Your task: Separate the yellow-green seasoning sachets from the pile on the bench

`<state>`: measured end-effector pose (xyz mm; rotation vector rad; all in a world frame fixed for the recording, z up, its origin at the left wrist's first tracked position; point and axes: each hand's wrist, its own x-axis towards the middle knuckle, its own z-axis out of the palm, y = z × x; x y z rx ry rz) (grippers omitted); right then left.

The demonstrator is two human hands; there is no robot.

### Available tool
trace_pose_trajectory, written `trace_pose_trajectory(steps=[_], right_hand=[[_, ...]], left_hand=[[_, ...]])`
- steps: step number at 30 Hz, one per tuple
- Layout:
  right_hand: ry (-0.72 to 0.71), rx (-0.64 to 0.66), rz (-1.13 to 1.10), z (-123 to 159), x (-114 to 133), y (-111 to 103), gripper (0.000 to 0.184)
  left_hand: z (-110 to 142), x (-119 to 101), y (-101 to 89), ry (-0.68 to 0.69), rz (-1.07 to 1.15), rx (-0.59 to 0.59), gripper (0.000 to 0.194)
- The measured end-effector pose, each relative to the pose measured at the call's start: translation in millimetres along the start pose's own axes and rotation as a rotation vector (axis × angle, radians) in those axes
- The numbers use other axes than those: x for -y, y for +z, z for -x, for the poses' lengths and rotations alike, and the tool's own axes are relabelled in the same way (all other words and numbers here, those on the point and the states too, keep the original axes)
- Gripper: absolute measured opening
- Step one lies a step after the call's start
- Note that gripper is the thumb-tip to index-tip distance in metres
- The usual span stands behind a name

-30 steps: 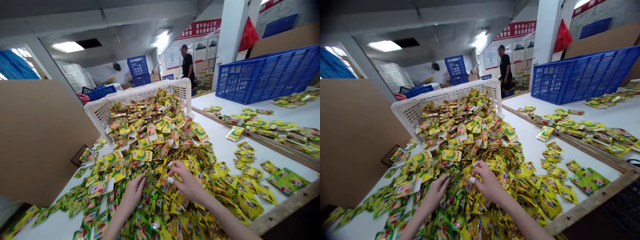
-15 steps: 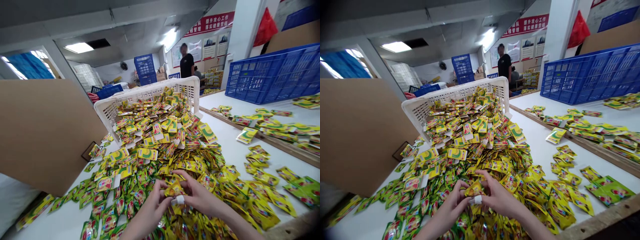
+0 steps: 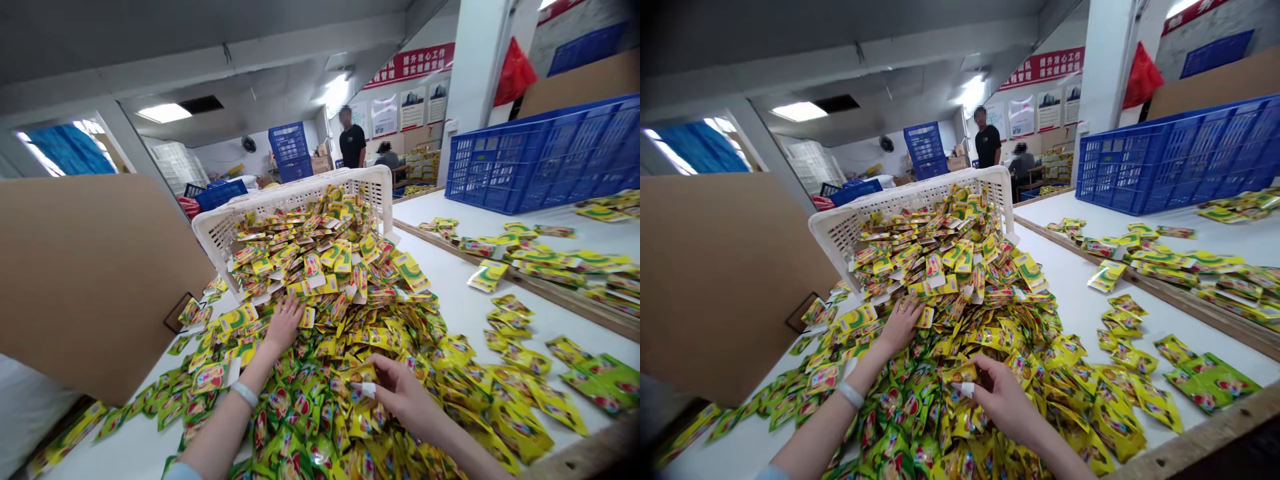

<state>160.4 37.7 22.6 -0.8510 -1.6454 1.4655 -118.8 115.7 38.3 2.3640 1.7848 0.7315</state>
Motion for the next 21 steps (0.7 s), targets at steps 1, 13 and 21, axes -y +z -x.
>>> trace_pose_trajectory(steps=[1,13,21], right_hand=[[-0.021,-0.027,0.024,2.1,1.4,-3.7,0.016],[-0.262,-0.114,-0.144,-7.1,60.4,-14.2,0.016],[-0.306,0.188,0.534,6.9,77.4,-6.3,0.027]], left_hand=[[-3.4,-1.5,2.7,-0.021,0.043,-0.017,0.053],[79.2,-130.3,13.3,-0.405,0.974,0.273,0.029],[86.8,-157.7,-0.8,-0.387,1.076,0.411,0.026]])
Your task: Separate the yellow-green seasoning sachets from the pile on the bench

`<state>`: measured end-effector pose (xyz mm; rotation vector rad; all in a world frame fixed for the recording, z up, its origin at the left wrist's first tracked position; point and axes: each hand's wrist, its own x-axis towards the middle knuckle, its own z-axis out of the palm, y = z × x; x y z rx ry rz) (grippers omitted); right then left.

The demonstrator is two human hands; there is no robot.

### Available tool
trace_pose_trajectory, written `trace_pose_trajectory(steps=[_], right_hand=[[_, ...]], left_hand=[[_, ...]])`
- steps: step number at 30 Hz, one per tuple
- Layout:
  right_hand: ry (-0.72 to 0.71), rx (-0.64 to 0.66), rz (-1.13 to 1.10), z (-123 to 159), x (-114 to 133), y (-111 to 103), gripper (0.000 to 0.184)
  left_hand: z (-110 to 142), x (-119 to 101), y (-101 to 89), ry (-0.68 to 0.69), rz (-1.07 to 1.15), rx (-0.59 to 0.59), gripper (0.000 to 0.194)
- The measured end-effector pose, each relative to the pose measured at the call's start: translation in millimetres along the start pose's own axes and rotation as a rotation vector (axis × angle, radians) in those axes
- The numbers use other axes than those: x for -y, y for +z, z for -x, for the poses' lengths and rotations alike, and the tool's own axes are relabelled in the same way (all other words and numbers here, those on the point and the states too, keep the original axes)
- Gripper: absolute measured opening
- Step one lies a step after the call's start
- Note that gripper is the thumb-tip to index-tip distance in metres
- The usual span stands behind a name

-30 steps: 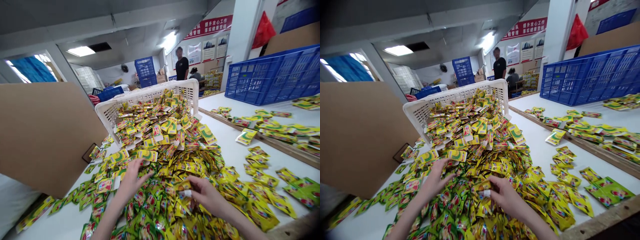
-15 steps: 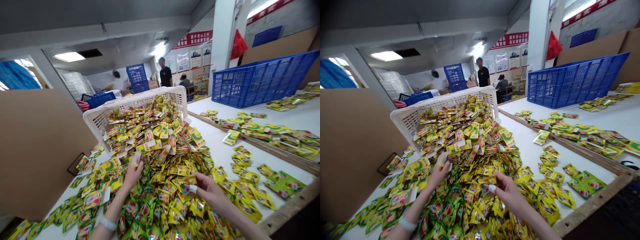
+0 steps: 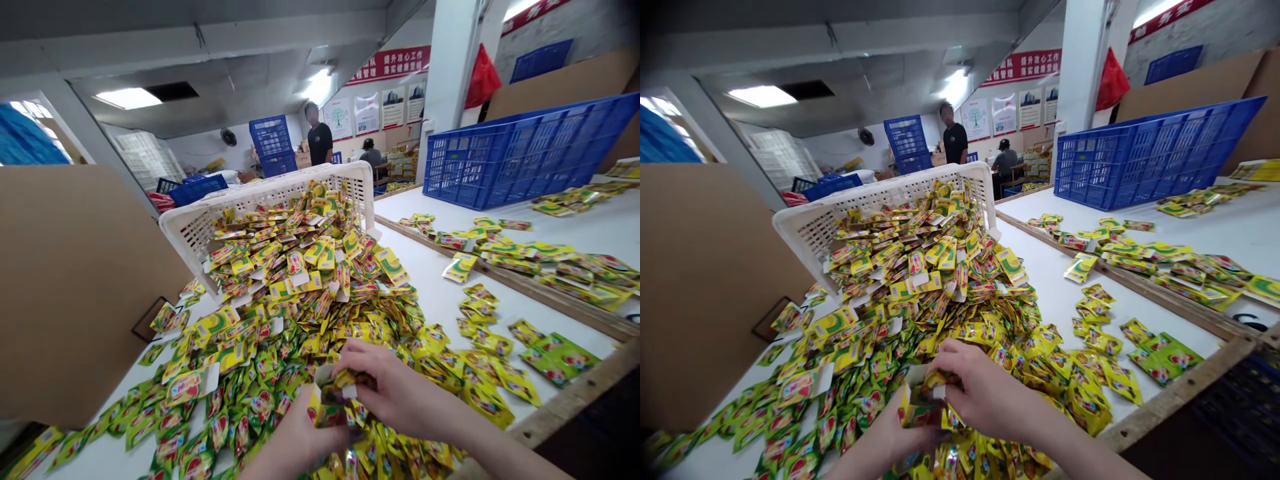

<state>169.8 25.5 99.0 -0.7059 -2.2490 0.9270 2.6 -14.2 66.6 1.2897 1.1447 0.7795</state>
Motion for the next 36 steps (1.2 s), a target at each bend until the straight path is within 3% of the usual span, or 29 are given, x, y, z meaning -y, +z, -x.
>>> trace_pose_trajectory(steps=[3,5,8,11,13,16,19,21,23,25,27,29,32,34,36], right_hand=[[0.009,0.166,0.056,9.3,6.8,-7.0,0.033],[0.038,0.206,0.023,16.5,3.3,-8.1,0.041],[0.071,0.050,0.001,29.3,-14.6,-1.9,0.031],[-0.045,-0.086,0.014,41.6,-27.9,8.5,0.021],[-0.093,-0.059,-0.022,48.3,-25.3,14.0,0.023],[-0.053,0.009,-0.060,55.9,-14.4,17.3,0.018],[-0.001,0.032,-0.051,60.1,-21.1,5.6,0.015],[0.016,-0.084,0.046,60.5,-40.4,-18.4,0.018],[0.095,-0.343,0.315,58.1,-64.0,-52.2,0.018],[0.294,-0.571,0.691,52.1,-83.2,-82.1,0.025],[0.415,-0.591,0.869,42.6,-94.3,-92.9,0.035],[0.406,-0.418,0.823,31.4,-100.6,-79.3,0.040],[0.352,-0.178,0.701,19.4,-112.6,-33.9,0.047],[0.365,-0.143,0.691,18.2,-124.4,-9.1,0.045],[0.378,-0.134,0.673,21.3,-135.9,0.6,0.039]], left_hand=[[-2.7,13.3,7.1,0.083,-0.019,0.032,0.027],[-4.2,24.2,10.5,0.087,0.014,0.078,0.034],[-4.3,34.9,11.6,0.045,0.106,0.128,0.048],[-4.0,38.7,12.2,0.024,0.207,0.233,0.054],[-5.5,40.2,15.1,0.024,0.218,0.304,0.059],[-9.9,41.4,23.3,0.071,0.218,0.364,0.070],[-14.9,37.5,23.9,0.135,0.189,0.399,0.091],[-20.1,33.3,11.1,0.168,-0.020,0.297,0.090],[-29.3,32.8,-12.8,0.236,-0.416,0.022,0.072],[-42.9,38.9,-41.2,0.346,-0.821,-0.254,0.063],[-57.9,49.9,-65.2,0.344,-0.885,-0.344,0.059],[-70.0,60.8,-80.1,0.346,-0.881,-0.384,0.046],[-77.3,69.6,-89.3,0.356,-0.823,-0.446,0.029],[-75.5,70.5,-93.1,0.338,-0.737,-0.488,0.027],[-70.8,69.9,-97.9,0.294,-0.627,-0.517,0.029]])
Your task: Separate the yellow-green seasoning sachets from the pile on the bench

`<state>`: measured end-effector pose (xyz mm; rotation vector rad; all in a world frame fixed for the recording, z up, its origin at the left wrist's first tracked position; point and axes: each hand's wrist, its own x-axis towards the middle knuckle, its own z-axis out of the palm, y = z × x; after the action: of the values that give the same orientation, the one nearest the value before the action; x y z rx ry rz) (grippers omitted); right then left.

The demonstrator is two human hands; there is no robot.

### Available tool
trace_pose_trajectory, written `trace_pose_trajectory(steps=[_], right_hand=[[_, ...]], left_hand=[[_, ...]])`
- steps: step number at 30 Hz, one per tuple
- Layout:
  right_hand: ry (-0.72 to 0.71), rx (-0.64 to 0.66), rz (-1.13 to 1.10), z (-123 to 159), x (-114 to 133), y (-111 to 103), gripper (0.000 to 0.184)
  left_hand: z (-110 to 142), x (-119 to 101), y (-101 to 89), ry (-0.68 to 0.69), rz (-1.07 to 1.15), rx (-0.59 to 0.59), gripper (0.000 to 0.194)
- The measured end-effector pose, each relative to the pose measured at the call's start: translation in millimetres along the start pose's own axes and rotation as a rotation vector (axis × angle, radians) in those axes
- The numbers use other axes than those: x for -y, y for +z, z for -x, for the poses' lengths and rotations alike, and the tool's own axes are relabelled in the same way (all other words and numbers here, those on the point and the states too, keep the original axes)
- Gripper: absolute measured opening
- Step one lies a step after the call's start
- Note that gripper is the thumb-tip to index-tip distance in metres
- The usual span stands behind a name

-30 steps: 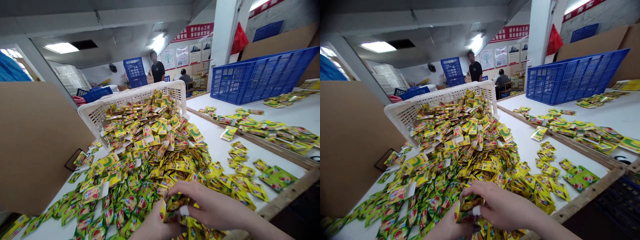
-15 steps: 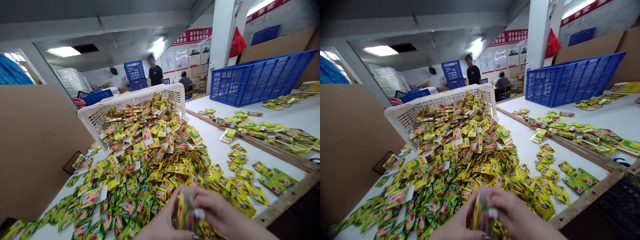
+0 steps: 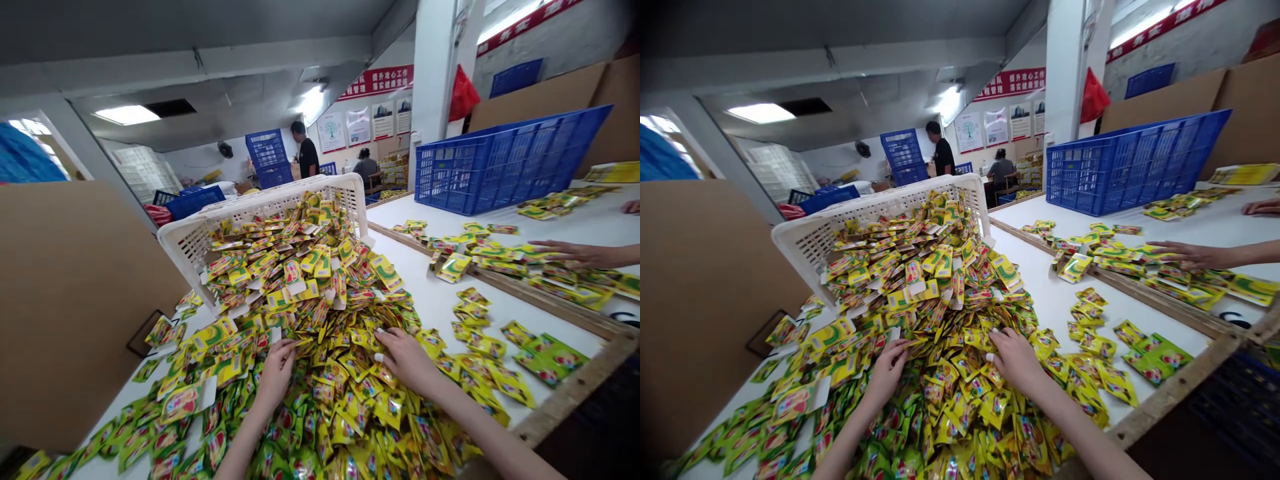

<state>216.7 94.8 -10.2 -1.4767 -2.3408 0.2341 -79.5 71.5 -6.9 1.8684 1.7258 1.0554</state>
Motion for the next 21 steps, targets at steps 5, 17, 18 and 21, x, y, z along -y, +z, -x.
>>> trace_pose_trajectory(steps=[5,17,18,21], right_hand=[[-0.010,0.000,-0.032,-1.7,-7.9,-13.9,0.036],[-0.173,0.100,-0.250,2.5,129.2,28.8,0.005],[-0.168,0.089,-0.265,2.3,125.7,26.8,0.007],[-0.182,0.018,-0.412,-1.2,107.8,3.4,0.014]], left_hand=[[4.6,5.8,-13.1,-0.173,0.238,0.003,0.039],[3.5,-10.2,-16.2,-0.305,0.509,-0.077,0.041],[5.8,-11.6,-18.7,-0.314,0.520,-0.072,0.042],[14.4,-19.2,-23.6,-0.338,0.547,-0.018,0.042]])
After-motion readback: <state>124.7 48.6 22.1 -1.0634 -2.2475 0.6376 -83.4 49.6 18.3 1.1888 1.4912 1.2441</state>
